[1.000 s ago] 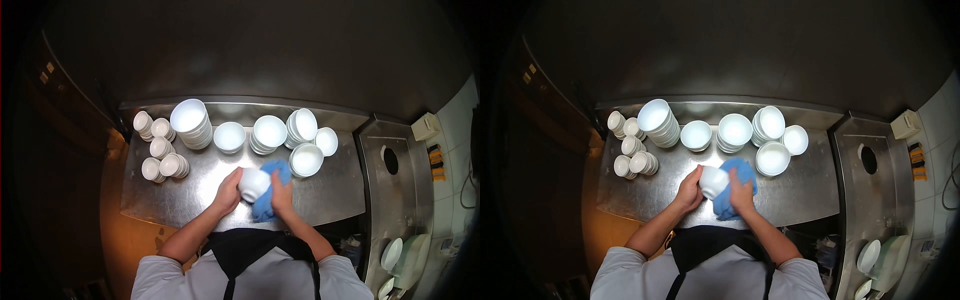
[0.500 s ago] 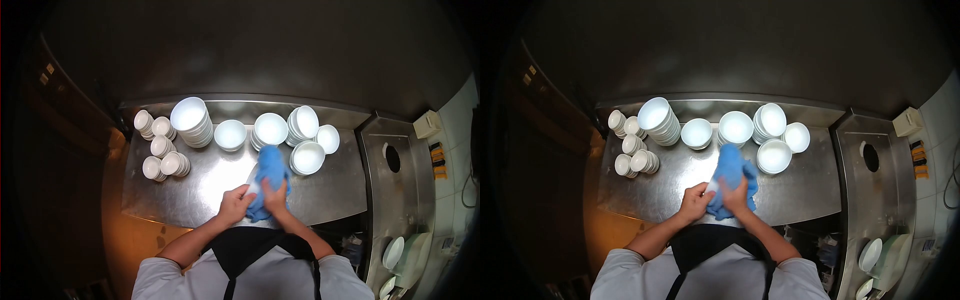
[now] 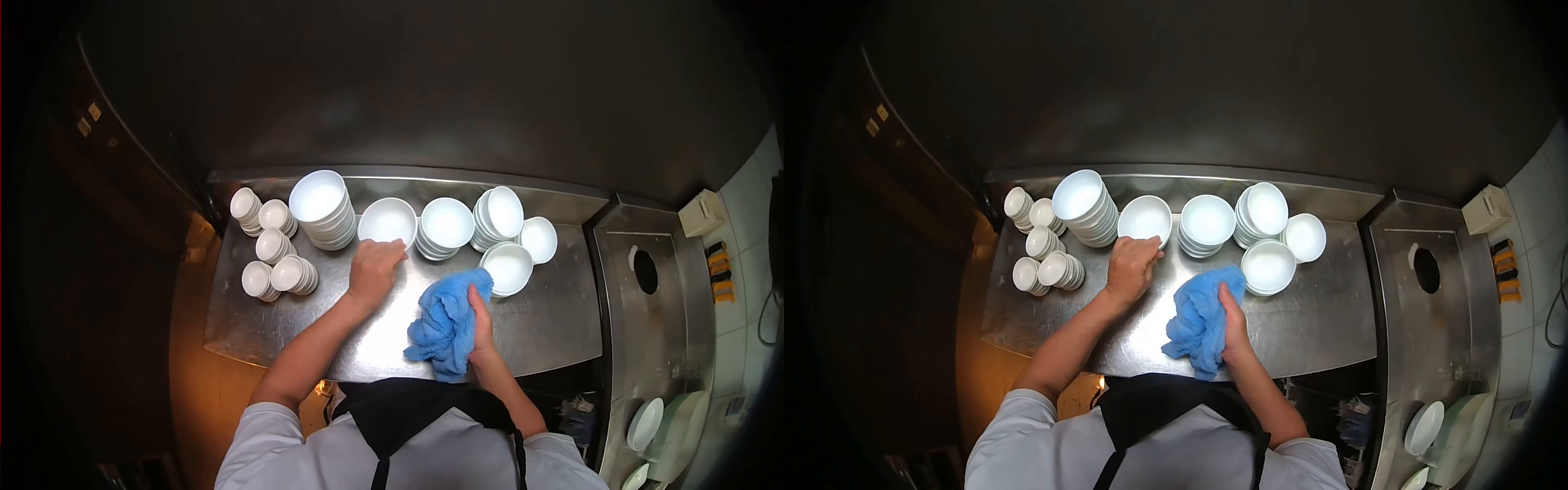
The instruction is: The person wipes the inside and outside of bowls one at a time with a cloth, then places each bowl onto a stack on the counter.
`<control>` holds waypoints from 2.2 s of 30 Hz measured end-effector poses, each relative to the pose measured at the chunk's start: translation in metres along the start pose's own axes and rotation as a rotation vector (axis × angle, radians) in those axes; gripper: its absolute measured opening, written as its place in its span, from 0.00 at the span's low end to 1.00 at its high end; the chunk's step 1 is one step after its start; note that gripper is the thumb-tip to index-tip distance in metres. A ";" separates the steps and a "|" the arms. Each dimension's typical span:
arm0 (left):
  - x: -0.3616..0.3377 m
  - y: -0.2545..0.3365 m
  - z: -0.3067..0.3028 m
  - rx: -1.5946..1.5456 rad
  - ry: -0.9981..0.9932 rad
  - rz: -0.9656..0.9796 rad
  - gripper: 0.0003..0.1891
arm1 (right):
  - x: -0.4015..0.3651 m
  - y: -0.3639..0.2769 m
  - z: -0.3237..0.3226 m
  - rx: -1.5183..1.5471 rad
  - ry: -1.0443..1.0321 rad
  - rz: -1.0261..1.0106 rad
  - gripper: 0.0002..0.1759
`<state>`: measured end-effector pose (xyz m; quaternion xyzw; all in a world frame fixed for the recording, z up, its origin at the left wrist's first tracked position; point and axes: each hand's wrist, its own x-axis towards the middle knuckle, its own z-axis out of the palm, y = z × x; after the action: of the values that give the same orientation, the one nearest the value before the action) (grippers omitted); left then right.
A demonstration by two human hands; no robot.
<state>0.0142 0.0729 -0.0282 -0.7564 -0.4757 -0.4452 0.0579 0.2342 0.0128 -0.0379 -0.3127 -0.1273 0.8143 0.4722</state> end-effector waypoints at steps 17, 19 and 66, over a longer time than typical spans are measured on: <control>0.023 0.017 0.040 0.125 -0.191 -0.025 0.23 | -0.019 0.005 -0.029 0.009 0.050 -0.079 0.36; 0.029 0.024 0.057 0.098 -0.257 0.040 0.22 | -0.017 0.008 -0.026 -0.017 0.044 -0.080 0.35; -0.035 0.102 -0.007 -0.401 0.005 -0.205 0.13 | -0.004 0.033 0.024 -0.184 0.159 -0.279 0.29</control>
<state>0.0832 -0.0093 -0.0157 -0.6993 -0.4518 -0.5365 -0.1380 0.1973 -0.0056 -0.0346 -0.3975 -0.2057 0.6984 0.5585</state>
